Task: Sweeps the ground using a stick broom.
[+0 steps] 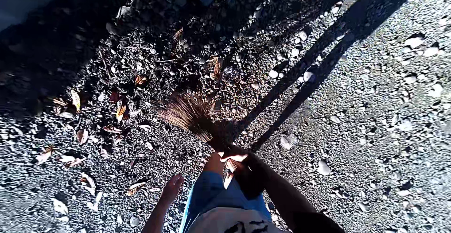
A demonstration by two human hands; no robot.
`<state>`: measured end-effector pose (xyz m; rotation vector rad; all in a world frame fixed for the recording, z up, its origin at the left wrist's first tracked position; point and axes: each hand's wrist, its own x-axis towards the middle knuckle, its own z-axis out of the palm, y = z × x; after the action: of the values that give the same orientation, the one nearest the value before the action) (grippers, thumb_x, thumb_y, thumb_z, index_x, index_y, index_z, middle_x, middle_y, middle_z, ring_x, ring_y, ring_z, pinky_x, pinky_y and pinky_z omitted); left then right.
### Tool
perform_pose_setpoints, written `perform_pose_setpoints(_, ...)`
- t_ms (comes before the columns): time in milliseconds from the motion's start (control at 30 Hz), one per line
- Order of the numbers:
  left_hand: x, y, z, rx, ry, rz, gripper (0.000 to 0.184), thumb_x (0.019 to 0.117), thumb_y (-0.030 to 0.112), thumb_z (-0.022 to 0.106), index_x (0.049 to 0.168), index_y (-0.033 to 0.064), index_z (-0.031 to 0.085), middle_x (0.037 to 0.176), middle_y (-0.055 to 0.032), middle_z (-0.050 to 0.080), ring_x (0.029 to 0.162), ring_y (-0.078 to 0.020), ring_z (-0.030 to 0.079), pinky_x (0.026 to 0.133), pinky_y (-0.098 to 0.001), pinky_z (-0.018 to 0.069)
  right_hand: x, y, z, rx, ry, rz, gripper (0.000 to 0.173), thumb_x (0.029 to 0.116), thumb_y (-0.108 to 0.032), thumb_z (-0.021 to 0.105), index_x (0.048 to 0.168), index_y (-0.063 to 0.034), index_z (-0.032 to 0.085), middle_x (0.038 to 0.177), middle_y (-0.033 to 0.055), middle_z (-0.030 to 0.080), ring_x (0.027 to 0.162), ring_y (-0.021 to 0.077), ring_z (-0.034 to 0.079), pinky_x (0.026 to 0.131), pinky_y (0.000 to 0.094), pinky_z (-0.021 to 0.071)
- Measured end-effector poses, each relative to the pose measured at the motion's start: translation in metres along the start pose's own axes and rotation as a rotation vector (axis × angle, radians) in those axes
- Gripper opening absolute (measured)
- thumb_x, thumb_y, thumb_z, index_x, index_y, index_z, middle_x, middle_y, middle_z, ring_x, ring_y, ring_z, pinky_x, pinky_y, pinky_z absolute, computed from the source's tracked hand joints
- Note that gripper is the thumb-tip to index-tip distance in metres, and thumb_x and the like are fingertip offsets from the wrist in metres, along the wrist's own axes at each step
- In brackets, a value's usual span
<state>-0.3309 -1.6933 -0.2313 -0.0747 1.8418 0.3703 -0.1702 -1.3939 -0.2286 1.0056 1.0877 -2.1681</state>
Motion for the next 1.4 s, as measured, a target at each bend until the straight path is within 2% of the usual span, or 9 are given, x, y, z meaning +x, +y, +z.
perform_pose_setpoints(100,0.004,0.004,-0.013,-0.064,0.021,-0.037,0.045,0.1106,0.025,0.048,0.148,-0.0013,0.048,0.144,-0.0285,0.054,0.131,-0.0412,0.055,0.107,-0.0561,0.0450,-0.034,-0.025,-0.025,-0.035,0.114,-0.004,0.101,0.0805,0.007,0.072,0.162,-0.0117,0.015,0.140,0.0217,0.052,0.106,0.0220,0.064,0.084,0.0397,0.0570)
perform_pose_setpoints(333,-0.009,-0.040,-0.007,-0.219,0.082,-0.156,0.045,0.1102,0.028,0.048,0.146,0.0009,0.052,0.139,-0.0283,0.057,0.126,-0.0423,0.058,0.103,-0.0587,0.0465,0.002,-0.094,-0.126,0.009,0.642,0.079,0.057,0.1022,-0.013,0.056,0.153,-0.0072,0.030,0.104,0.0125,0.060,0.076,0.0166,0.061,0.068,0.0353,0.0551)
perform_pose_setpoints(433,-0.017,-0.065,0.009,-0.268,0.083,-0.198,0.044,0.1098,0.026,0.049,0.144,-0.0017,0.052,0.137,-0.0298,0.058,0.124,-0.0425,0.059,0.102,-0.0578,0.0471,0.071,-0.133,-0.099,-0.069,0.514,0.109,0.036,0.1041,-0.014,0.052,0.137,-0.0004,0.047,0.097,0.0099,0.060,0.074,0.0143,0.060,0.069,0.0319,0.0538)
perform_pose_setpoints(533,-0.024,-0.072,0.021,-0.286,0.061,-0.218,0.045,0.1093,0.025,0.050,0.144,-0.0046,0.051,0.141,-0.0304,0.055,0.130,-0.0434,0.055,0.109,-0.0574,0.0440,0.119,-0.151,-0.049,-0.340,0.171,0.050,0.057,0.0981,-0.003,0.057,0.151,0.0004,0.035,0.120,0.0169,0.059,0.093,0.0173,0.060,0.084,0.0359,0.0535)
perform_pose_setpoints(700,-0.032,-0.055,0.024,-0.409,0.122,-0.221,0.045,0.1095,0.025,0.050,0.145,-0.0040,0.051,0.142,-0.0315,0.055,0.130,-0.0451,0.056,0.108,-0.0587,0.0447,0.075,-0.180,-0.023,-0.512,0.010,0.124,0.084,0.0919,-0.009,0.070,0.162,-0.0159,0.022,0.121,0.0192,0.063,0.092,0.0236,0.066,0.083,0.0444,0.0565)
perform_pose_setpoints(1000,-0.040,0.010,0.067,-0.637,0.241,-0.284,0.044,0.1090,0.028,0.051,0.144,0.0017,0.054,0.136,-0.0271,0.061,0.125,-0.0415,0.060,0.107,-0.0581,0.0461,0.064,-0.215,-0.054,-0.246,0.433,0.084,0.036,0.1007,-0.007,0.055,0.134,0.0044,0.047,0.090,0.0144,0.060,0.069,0.0200,0.061,0.066,0.0389,0.0560)
perform_pose_setpoints(1200,-0.051,0.043,0.080,-0.618,0.305,-0.315,0.045,0.1095,0.027,0.051,0.146,0.0017,0.052,0.137,-0.0258,0.062,0.127,-0.0415,0.061,0.110,-0.0582,0.0436,0.117,-0.202,0.099,-0.126,-0.079,0.278,0.018,0.1073,-0.014,0.044,0.113,-0.0006,0.054,0.078,0.0053,0.058,0.063,0.0115,0.058,0.059,0.0285,0.0529)
perform_pose_setpoints(1267,-0.055,0.045,0.079,-0.634,0.309,-0.333,0.045,0.1095,0.028,0.051,0.147,0.0024,0.053,0.139,-0.0253,0.061,0.129,-0.0424,0.059,0.111,-0.0596,0.0420,0.132,-0.214,0.133,-0.102,-0.236,0.349,0.014,0.1051,-0.008,0.045,0.117,-0.0028,0.048,0.075,0.0054,0.058,0.059,0.0122,0.060,0.054,0.0278,0.0549)
perform_pose_setpoints(1400,-0.056,0.036,0.083,-0.813,0.328,-0.368,0.043,0.1095,0.025,0.051,0.144,-0.0006,0.053,0.139,-0.0268,0.060,0.127,-0.0415,0.060,0.109,-0.0565,0.0450,0.140,-0.262,0.132,-0.335,-0.317,0.268,0.058,0.0959,-0.001,0.055,0.149,-0.0060,0.033,0.088,0.0115,0.064,0.064,0.0184,0.064,0.060,0.0343,0.0582)
